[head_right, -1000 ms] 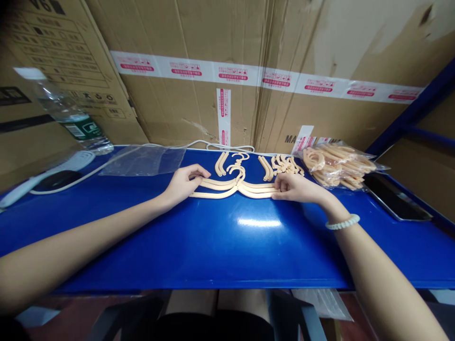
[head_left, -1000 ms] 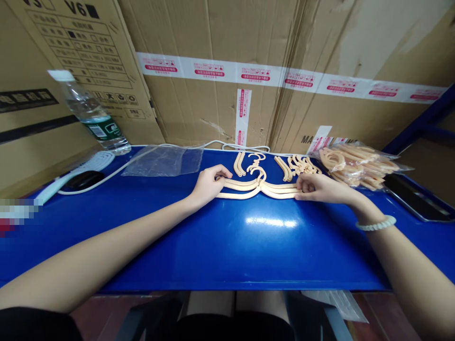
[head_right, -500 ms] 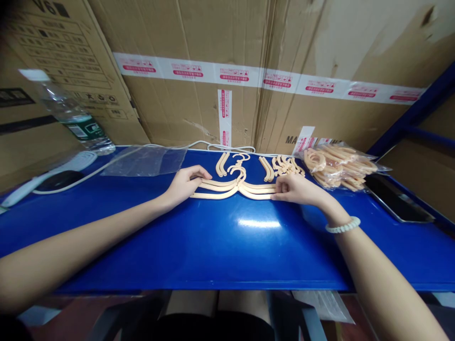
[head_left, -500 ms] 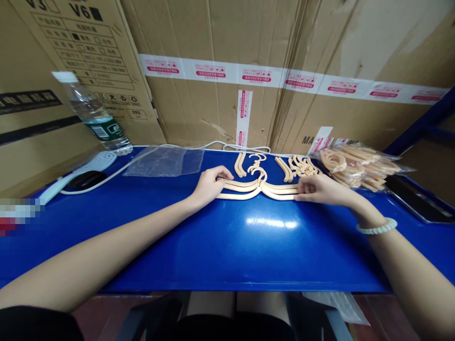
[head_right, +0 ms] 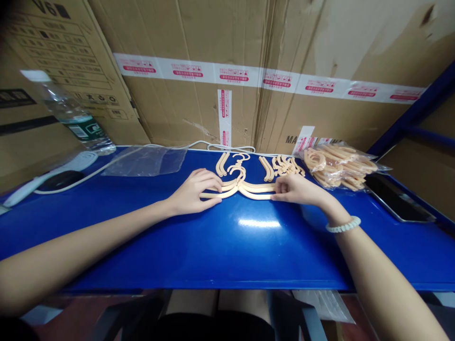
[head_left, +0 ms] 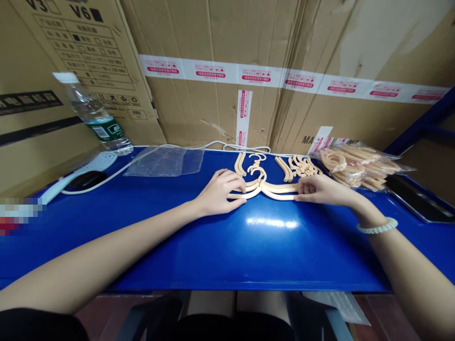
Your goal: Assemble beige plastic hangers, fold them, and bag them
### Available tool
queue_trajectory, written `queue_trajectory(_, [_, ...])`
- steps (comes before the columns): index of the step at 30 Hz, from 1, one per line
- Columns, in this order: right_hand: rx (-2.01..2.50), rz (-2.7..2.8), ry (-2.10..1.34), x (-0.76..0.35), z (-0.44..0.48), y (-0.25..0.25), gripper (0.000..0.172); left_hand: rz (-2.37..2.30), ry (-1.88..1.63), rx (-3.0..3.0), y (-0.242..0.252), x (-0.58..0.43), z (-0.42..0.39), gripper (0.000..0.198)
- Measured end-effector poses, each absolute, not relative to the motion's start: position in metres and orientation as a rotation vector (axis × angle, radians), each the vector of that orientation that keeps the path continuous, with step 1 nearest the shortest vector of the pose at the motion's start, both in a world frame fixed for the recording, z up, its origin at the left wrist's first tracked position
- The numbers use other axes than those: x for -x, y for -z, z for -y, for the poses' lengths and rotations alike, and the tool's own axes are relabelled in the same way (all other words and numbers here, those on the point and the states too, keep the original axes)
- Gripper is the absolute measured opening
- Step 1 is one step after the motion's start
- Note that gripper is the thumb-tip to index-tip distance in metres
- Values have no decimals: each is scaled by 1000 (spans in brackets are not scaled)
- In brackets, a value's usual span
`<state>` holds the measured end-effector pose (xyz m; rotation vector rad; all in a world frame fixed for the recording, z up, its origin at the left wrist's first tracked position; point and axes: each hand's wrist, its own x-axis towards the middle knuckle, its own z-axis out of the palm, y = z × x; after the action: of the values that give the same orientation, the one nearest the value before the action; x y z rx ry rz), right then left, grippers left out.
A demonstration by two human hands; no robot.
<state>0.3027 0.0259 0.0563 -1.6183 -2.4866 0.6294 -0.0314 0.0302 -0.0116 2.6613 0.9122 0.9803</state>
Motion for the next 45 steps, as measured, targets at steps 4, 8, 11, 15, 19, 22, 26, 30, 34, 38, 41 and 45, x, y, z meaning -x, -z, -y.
queue_trajectory(4, [1622, 2481, -617, -305, -27, -56, 46, -900, -1007, -2679, 14, 33, -33, 8])
queue_trajectory(8, [1624, 2448, -599, -307, -29, -53, 46, -933, -1041, -2637, 17, 35, -36, 16])
queue_trajectory(11, [1612, 2433, -597, -308, -30, -52, 46, -973, -1045, -2600, 18, 34, -37, 17])
queue_trajectory(15, [1590, 2441, -653, -309, -30, -53, 44, -983, -1064, -2568, 18, 34, -36, 16])
queue_trajectory(19, [1594, 2447, -687, -308, -29, -54, 43, -966, -1088, -2572, 18, 33, -36, 15])
queue_trajectory(22, [1603, 2443, -688, -307, -27, -56, 43, -956, -1095, -2571, 18, 33, -36, 15])
queue_trajectory(26, [1594, 2448, -690, -307, -26, -59, 47, -944, -1097, -2577, 17, 34, -36, 14])
queue_trajectory(30, [1570, 2340, -688, -304, -26, -60, 54, -954, -1115, -2563, 17, 34, -36, 15])
queue_trajectory(34, [1588, 2154, -634, -302, -27, -59, 59, -969, -1221, -2505, 17, 35, -38, 14])
queue_trajectory(38, [1637, 2007, -533, -303, -27, -57, 63, -1025, -1304, -2359, 15, 35, -38, 10])
queue_trajectory(41, [1708, 1958, -474, -305, -27, -56, 63, -1068, -1302, -2230, 13, 35, -38, 10])
queue_trajectory(45, [1772, 1959, -453, -307, -28, -54, 60, -1095, -1270, -2150, 11, 35, -37, 9])
